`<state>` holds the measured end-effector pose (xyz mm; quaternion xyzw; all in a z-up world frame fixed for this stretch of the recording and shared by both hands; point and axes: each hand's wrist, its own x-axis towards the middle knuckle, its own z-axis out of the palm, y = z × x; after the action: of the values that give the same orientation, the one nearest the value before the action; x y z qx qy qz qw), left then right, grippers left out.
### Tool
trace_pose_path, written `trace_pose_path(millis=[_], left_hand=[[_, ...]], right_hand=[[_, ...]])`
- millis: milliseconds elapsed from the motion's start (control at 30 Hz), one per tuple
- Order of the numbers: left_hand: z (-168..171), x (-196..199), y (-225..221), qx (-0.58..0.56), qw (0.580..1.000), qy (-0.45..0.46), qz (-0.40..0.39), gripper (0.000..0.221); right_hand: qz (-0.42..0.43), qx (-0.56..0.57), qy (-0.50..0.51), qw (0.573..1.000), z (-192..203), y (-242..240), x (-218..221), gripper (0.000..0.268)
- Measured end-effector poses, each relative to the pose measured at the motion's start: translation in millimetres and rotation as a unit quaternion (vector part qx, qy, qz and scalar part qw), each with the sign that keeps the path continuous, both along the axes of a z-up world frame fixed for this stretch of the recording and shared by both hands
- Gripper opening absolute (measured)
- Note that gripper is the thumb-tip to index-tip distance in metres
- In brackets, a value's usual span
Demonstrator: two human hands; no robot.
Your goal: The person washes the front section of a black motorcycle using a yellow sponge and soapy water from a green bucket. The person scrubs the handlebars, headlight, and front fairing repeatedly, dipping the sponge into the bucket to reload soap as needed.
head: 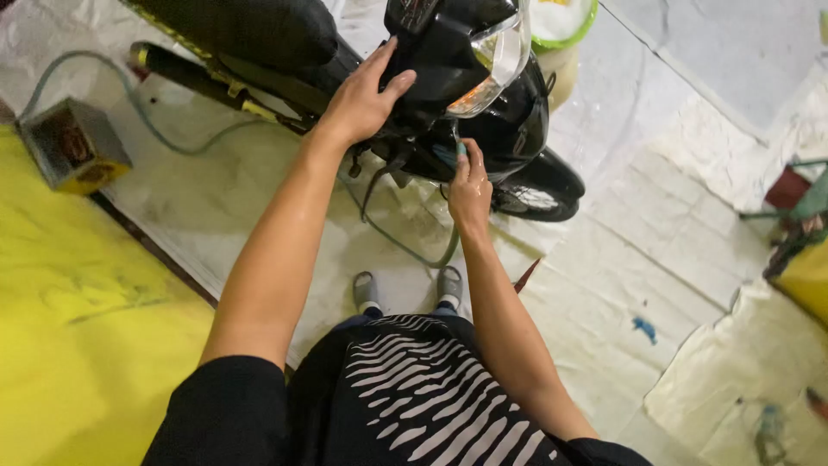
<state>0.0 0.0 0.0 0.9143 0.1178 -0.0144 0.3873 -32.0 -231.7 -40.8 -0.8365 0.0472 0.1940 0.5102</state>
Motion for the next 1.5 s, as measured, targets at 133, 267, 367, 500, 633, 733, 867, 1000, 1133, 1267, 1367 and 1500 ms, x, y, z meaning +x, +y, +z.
trace_pose_path(millis=[133,267,367,500,633,733,867,1000,1133,1267,1367,1500], left_hand=[[-21.3,-53.6,40.4,-0.085,0.996,-0.002,0.006,0.051],[-83.5,-121.6,88.0,-0.318,0.93,0.062,0.171,0.048],[-135.3,-180.5,108.9,-0.375,0.889,0.078,0.249,0.042],[-144.6,-224.4,98.4,-0.362,0.871,0.178,0.281,0.035],[-181.7,-238.4,72.8,-0.418,0.845,0.191,0.273,0.045],[-165.6,-232.8,49.6,-0.451,0.81,0.22,0.302,0.045],[-190.0,-227.6,55.2,-0.502,0.786,0.139,0.333,0.04],[-211.7,-245.4,97.4,-0.562,0.7,0.046,0.438,0.035],[-227.0,-260.9,169.3,-0.496,0.722,-0.001,0.483,0.03],[-224.5,-258.3,274.3,-0.316,0.711,-0.004,0.628,0.036],[-227.3,-275.5,352.0,-0.259,0.717,-0.014,0.647,0.025],[-154.8,-311.6,448.0,-0.235,0.795,0.046,0.557,0.056]], right_hand=[[-0.055,-0.005,0.016,0.998,-18.3,16.7,-38.2,0.037],[-0.069,-0.073,0.044,0.994,-38.2,40.1,-74.5,0.037],[-0.116,-0.09,0.085,0.986,-68.0,45.9,-98.5,0.036],[-0.175,-0.023,0.131,0.976,-115.5,35.3,-105.0,0.036],[-0.19,-0.02,0.147,0.971,-122.2,42.8,-114.6,0.037],[-0.121,-0.003,0.15,0.981,-117.7,63.7,-130.6,0.042],[0.15,-0.004,0.063,0.987,-78.2,101.9,-168.9,0.036],[0.331,0.024,0.058,0.941,2.9,154.8,-178.0,0.036],[0.399,0.022,0.035,0.916,43.0,213.0,-171.4,0.037],[0.425,0.032,0.021,0.905,55.4,292.1,-175.3,0.039],[0.436,0.057,-0.026,0.898,48.0,363.6,-179.5,0.042],[0.44,0.019,-0.074,0.895,44.4,475.8,-185.5,0.046]])
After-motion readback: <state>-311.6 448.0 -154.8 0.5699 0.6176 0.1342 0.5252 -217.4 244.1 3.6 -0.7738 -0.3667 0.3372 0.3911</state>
